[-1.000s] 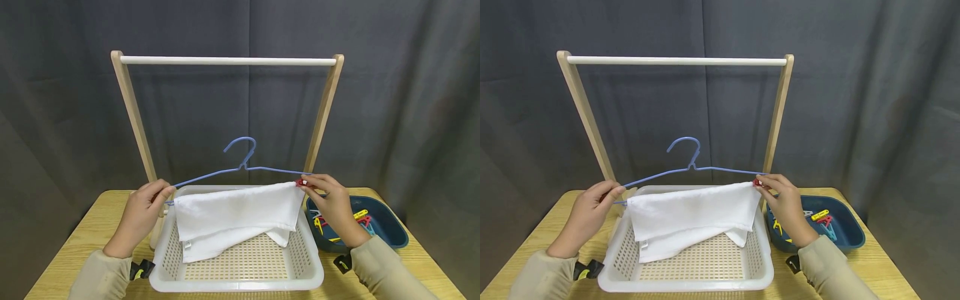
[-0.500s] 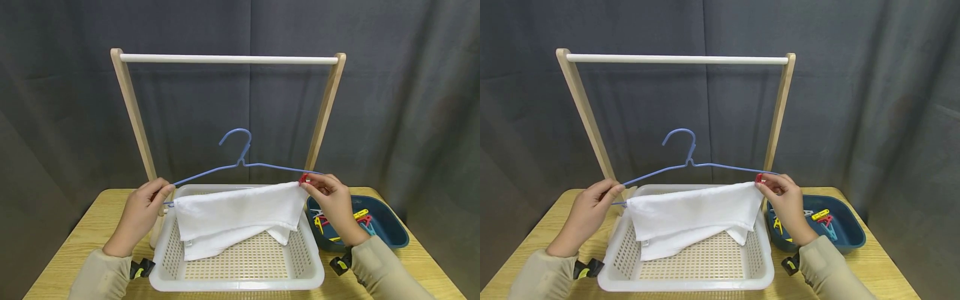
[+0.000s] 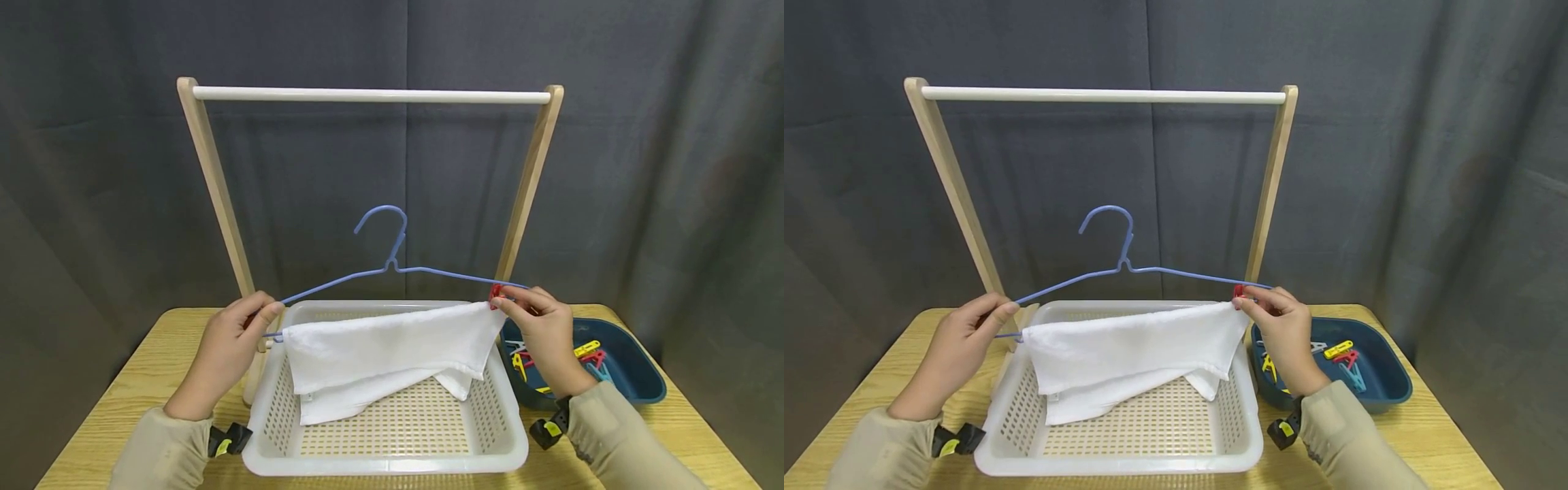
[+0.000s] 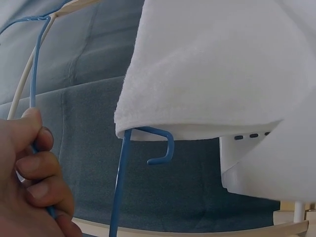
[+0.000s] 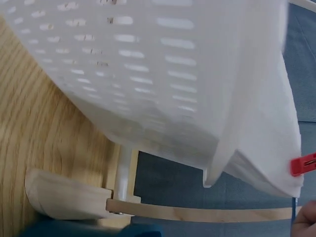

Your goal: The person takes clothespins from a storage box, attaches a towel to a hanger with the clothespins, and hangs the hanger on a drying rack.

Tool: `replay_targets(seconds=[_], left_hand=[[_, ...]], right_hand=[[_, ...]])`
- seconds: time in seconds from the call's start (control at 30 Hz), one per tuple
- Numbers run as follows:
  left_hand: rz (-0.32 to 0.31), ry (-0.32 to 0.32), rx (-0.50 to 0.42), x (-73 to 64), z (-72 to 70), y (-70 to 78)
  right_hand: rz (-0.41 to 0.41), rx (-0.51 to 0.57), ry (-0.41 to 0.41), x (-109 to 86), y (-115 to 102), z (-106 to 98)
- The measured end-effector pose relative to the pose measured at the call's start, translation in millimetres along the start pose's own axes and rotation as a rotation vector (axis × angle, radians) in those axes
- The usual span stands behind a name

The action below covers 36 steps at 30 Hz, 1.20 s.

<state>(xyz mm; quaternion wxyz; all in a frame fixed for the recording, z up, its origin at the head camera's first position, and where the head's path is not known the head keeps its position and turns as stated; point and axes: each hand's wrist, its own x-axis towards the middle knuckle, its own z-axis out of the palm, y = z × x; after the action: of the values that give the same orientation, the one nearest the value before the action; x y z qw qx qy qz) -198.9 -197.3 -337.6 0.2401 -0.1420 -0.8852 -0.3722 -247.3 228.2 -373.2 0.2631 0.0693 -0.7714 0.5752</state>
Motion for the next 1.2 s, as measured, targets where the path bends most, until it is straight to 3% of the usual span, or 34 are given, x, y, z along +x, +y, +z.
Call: replay_targets(seconds=[0.23,0.37,0.57,0.77,1.0,1.2], left_hand=[[-0.021,-0.011,-0.007,0.6,-1.1,0.7],[-0.039,-0.032,-0.006,1.1,-0.8,0.9],[-0.050,-0.054,-0.007,2.2,-0.4,1.1],[-0.056,-0.077,-0.011,2.5,-0.9,2.2],[-0.063,-0.072,-0.015,2.3,-0.5,4.2],[-0.053,-0.037,-0.010,0.2,-0.4,6.5]], right_hand=[[-0.019,0.093,0.038,-2.6,2,6],[0.040,0.103,0.032,-3.4,4,8],[0.190,0.249,-0.113,-1.6,9,5],[0.218,0.451,-0.238,1.1,16,0],[0.276,0.526,-0.192,0.3,7,1],[0.296,0.520,-0.167,-2.8,4,1]])
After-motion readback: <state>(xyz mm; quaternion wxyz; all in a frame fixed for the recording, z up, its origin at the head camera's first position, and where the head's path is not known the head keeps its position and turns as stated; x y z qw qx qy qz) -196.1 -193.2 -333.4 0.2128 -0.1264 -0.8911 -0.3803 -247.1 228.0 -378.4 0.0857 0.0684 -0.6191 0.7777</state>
